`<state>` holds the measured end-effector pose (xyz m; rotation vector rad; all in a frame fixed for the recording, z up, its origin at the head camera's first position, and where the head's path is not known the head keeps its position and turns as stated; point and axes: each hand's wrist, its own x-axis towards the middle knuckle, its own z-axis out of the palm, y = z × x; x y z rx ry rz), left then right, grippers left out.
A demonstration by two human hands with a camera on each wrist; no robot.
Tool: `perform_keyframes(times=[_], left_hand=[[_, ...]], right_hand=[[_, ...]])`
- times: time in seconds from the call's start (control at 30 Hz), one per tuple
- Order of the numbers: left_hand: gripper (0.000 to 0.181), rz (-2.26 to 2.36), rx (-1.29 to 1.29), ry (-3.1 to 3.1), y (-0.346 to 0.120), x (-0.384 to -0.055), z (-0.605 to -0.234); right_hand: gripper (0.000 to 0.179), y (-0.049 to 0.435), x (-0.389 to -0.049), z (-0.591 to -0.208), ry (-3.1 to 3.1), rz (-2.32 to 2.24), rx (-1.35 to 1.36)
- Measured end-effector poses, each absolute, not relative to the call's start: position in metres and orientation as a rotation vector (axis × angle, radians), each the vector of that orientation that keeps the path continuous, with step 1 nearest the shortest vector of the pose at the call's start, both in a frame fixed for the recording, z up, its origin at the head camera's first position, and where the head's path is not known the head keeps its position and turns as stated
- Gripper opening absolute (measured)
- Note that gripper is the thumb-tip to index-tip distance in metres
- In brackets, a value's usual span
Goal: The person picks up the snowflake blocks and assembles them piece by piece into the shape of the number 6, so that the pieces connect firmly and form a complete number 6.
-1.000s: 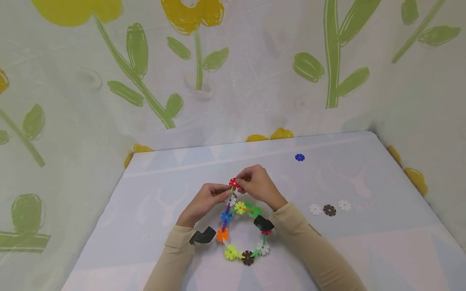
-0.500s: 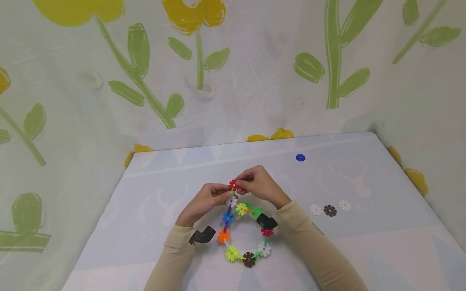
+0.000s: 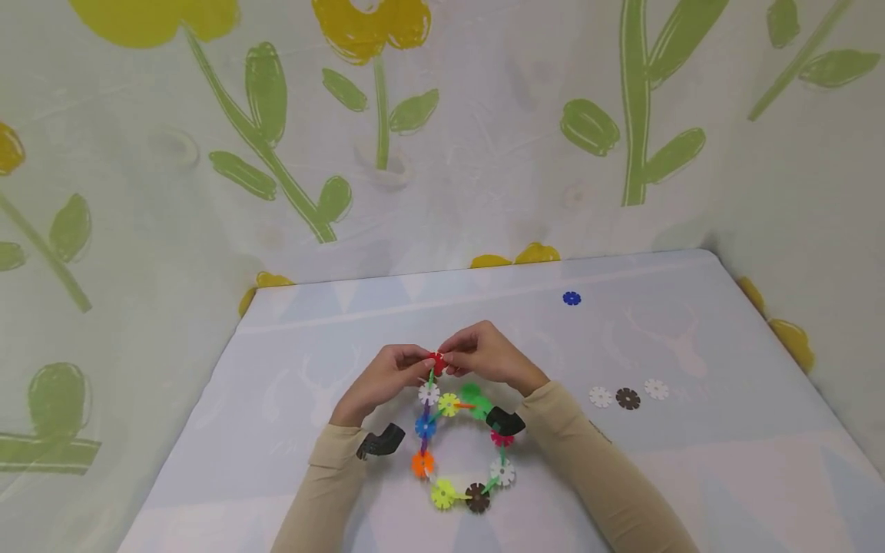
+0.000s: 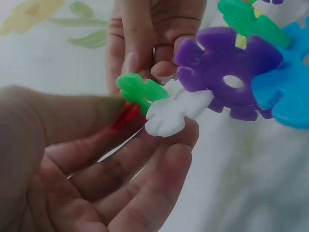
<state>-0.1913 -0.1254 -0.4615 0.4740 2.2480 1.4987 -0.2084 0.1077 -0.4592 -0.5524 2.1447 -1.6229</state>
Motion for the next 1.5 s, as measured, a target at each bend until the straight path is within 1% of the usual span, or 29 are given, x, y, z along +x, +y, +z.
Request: perform_keyframes(times=[0.2, 0.3, 0.4, 0.53, 0.83, 1.0, 1.17, 1.23, 1.33, 1.5], left_hand=[[0.028, 1.502, 0.419, 2.218, -0.126, -0.193, -0.464], [0.028, 1.499, 0.386, 2.21, -0.13, -0.192, -0.464], [0.027, 1.496, 0.374, 2.214, -0.135, -0.192, -0.463], [0.028, 1.455, 0.365, 2.225, -0.139, -0.192, -0.464], [0.026, 1.39, 0.359, 2.285, -0.145, -0.194, -0.468], [0.026, 1.395, 0.364, 2.273, -0.146, -0.195, -0.469], [0.026, 1.413, 0.374, 2.265, -0.149, -0.195, -0.468], [0.026, 1.418, 0.379, 2.262, -0.149, -0.196, -0.467], [0.026, 1.414, 0.387, 2.259, -0.149, -0.196, -0.466], [0.026, 1.415, 0.393, 2.25, -0.149, -0.196, -0.466]], right_hand=[[0.026, 0.129, -0.21, -0.457, 2.338, -1.544, -0.597], [0.027, 0.145, -0.213, -0.455, 2.411, -1.497, -0.544], [0.03, 0.167, -0.214, -0.449, 2.479, -1.438, -0.469], [0.031, 0.207, -0.209, -0.444, 2.589, -1.319, -0.401], [0.035, 0.307, -0.174, -0.45, 2.784, -0.972, -0.247], [0.037, 0.346, -0.154, -0.464, 2.805, -0.853, -0.224], [0.047, 0.359, -0.143, -0.473, 2.835, -0.795, -0.252], [0.048, 0.361, -0.14, -0.474, 2.847, -0.774, -0.259], [0.043, 0.362, -0.138, -0.474, 2.845, -0.746, -0.273], [0.029, 0.357, -0.14, -0.471, 2.809, -0.733, -0.287]])
